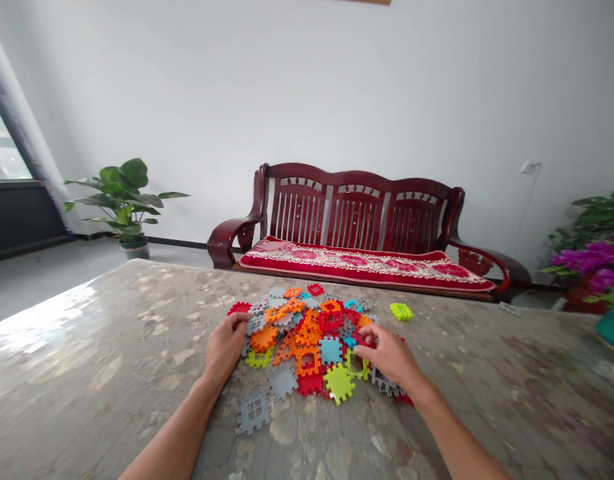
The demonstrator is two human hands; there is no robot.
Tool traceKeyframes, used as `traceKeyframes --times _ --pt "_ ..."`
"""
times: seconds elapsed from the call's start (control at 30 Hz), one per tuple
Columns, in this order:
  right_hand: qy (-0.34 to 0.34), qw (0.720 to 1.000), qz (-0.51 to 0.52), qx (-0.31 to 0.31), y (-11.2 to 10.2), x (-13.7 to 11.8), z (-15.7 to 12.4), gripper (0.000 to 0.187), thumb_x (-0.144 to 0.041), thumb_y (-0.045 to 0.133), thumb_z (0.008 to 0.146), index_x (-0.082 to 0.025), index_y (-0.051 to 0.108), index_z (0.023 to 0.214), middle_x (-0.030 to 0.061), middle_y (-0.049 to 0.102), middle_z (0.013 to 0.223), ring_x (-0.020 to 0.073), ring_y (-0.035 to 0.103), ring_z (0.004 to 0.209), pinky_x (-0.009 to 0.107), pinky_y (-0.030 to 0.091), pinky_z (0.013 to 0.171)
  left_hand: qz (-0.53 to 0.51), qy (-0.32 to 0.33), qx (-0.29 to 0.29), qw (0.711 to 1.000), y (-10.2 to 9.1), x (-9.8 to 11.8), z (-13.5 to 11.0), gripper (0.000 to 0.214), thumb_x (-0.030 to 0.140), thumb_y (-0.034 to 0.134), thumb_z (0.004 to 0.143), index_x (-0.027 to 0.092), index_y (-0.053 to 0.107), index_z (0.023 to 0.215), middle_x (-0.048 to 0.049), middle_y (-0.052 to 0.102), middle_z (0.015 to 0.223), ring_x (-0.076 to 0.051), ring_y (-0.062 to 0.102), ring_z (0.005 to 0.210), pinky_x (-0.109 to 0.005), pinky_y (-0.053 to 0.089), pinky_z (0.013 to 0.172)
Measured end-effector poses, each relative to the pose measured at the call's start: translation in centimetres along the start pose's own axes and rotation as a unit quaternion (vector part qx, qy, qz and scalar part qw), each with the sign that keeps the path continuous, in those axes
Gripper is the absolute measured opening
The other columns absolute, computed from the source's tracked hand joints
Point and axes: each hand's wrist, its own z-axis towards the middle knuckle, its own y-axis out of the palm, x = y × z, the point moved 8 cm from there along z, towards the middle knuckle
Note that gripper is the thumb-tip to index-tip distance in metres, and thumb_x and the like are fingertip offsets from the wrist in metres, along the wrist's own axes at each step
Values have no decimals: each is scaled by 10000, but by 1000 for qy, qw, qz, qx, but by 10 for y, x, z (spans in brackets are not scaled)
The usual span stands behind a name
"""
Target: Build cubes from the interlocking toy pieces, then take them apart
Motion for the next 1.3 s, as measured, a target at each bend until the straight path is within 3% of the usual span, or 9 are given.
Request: traceKeyframes --times 0.23,0.47,0.57,0.67,0.73,0.93,1.07,1.17,1.3 --pt "-3 995 -97 -16 12 -8 -4 356 -152 615 672 -251 683 1007 -37 690 746 136 614 705 230 360 613 -7 0 -3 1000 4 -5 3 297 275 470 783 240 714 949 -7 741 884 -176 670 829 -229 445 696" --pt "7 990 137 -21 10 9 7 237 -287 631 666 -164 695 859 -18 634 622 137 551 566 244 403 560 7 -8 -5 1000 3 -4 2 302 275 468 798 247 711 975 -4 743 899 -176 670 839 -228 436 683" --pt "-17 982 185 39 -8 9 11 263 -376 617 710 -165 679 854 8 658 681 158 572 616 265 445 595 9 -10 -5 1000 2 -3 1 302 275 467 800 244 713 973 -7 742 904 -179 670 841 -230 441 687" --pt "-72 978 132 143 -31 5 9 225 -372 590 752 -188 673 851 47 681 795 184 599 722 296 483 694 7 -10 -8 1000 2 -2 1 304 271 467 797 245 709 980 -5 741 904 -182 671 844 -234 448 703" --pt "-111 975 79 175 -36 2 6 163 -314 563 755 -203 669 811 59 679 851 195 610 788 313 495 751 5 -11 -9 1000 2 -2 1 303 267 471 792 247 710 978 -4 741 905 -181 672 847 -233 452 708" --pt "-109 986 43 116 -16 17 9 374 -110 452 643 -213 665 932 49 690 999 180 653 879 325 518 849 1 -4 0 1000 1 0 0 290 263 479 786 239 721 946 -1 748 869 -171 678 813 -217 453 676" --pt "-94 991 55 75 -6 22 12 347 -202 535 700 -204 645 1029 69 684 1061 203 661 937 338 530 866 -2 5 4 1000 1 0 0 284 276 477 799 239 716 947 1 748 862 -169 675 800 -218 449 675" --pt "-82 993 22 86 -5 21 12 379 -330 626 707 -201 654 1062 93 673 1094 241 647 997 362 528 870 2 3 2 1000 1 -1 0 280 276 477 803 243 711 953 1 746 878 -169 672 809 -221 444 676" --pt "-63 993 -10 95 -5 22 12 373 -325 615 708 -216 671 1060 78 683 1073 233 652 967 350 524 839 8 1 0 1000 1 -1 0 282 278 475 813 245 710 965 -1 745 890 -170 670 817 -223 439 675"
